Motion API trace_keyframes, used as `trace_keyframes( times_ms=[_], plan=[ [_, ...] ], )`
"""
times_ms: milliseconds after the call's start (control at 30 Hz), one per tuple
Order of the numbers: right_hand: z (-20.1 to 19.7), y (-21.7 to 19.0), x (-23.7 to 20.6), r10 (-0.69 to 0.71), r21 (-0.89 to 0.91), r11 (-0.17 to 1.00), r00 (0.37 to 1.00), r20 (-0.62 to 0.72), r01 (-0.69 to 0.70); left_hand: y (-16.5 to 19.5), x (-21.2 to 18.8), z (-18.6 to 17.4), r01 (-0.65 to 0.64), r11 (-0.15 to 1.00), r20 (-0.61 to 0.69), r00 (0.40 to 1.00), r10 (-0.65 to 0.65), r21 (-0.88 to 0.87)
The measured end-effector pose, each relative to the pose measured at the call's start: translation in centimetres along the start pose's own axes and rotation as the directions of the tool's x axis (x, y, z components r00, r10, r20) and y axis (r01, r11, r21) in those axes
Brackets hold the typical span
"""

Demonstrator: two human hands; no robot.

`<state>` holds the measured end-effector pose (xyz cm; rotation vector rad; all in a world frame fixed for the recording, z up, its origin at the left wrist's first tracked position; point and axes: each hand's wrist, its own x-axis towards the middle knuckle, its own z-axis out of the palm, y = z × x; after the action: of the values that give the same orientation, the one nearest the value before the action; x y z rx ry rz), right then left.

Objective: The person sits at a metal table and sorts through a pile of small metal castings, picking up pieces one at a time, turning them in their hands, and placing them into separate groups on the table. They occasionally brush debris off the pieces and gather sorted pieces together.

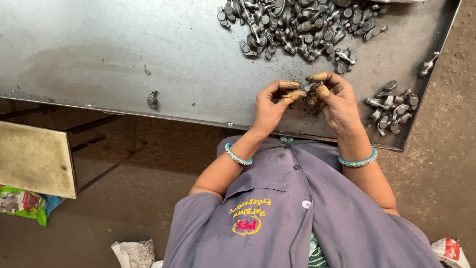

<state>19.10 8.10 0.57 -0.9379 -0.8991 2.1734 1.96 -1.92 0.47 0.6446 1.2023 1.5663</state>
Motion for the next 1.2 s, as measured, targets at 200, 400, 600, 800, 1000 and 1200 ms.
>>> trace_keyframes(
  times_ms=[200,400,600,800,1000,1200],
  plan=[
    [-0.3,-0.1,0.3,0.096,-0.287,0.955,0.993,0.062,-0.074,0.2,0.4,-0.3,0.016,0.999,-0.017,1.0,-0.015,0.044],
    [0.3,-5.0,1.2,-0.05,-0.291,0.954,0.995,0.087,0.074,3.0,1.8,-2.4,-0.042,0.697,-0.135,0.971,0.197,0.716],
    [4.3,-5.9,1.4,-0.365,-0.633,0.674,0.916,0.163,0.382,5.2,5.5,-5.0,-0.107,0.402,-0.061,0.922,0.383,0.909],
    [6.6,0.1,-0.4,-0.455,-0.925,-0.139,0.806,0.378,0.355,5.0,7.6,-5.6,-0.079,0.383,-0.018,0.969,0.245,0.92],
    [2.3,0.6,0.6,-0.24,-0.805,0.582,0.97,-0.041,0.11,5.3,6.6,-5.6,-0.077,0.42,-0.002,0.983,0.186,0.904],
    [-1.5,-0.4,-0.7,0.135,0.26,0.954,0.988,0.073,-0.15,5.0,4.3,-4.2,-0.077,0.413,0.004,0.984,0.176,0.907]
  ],
)
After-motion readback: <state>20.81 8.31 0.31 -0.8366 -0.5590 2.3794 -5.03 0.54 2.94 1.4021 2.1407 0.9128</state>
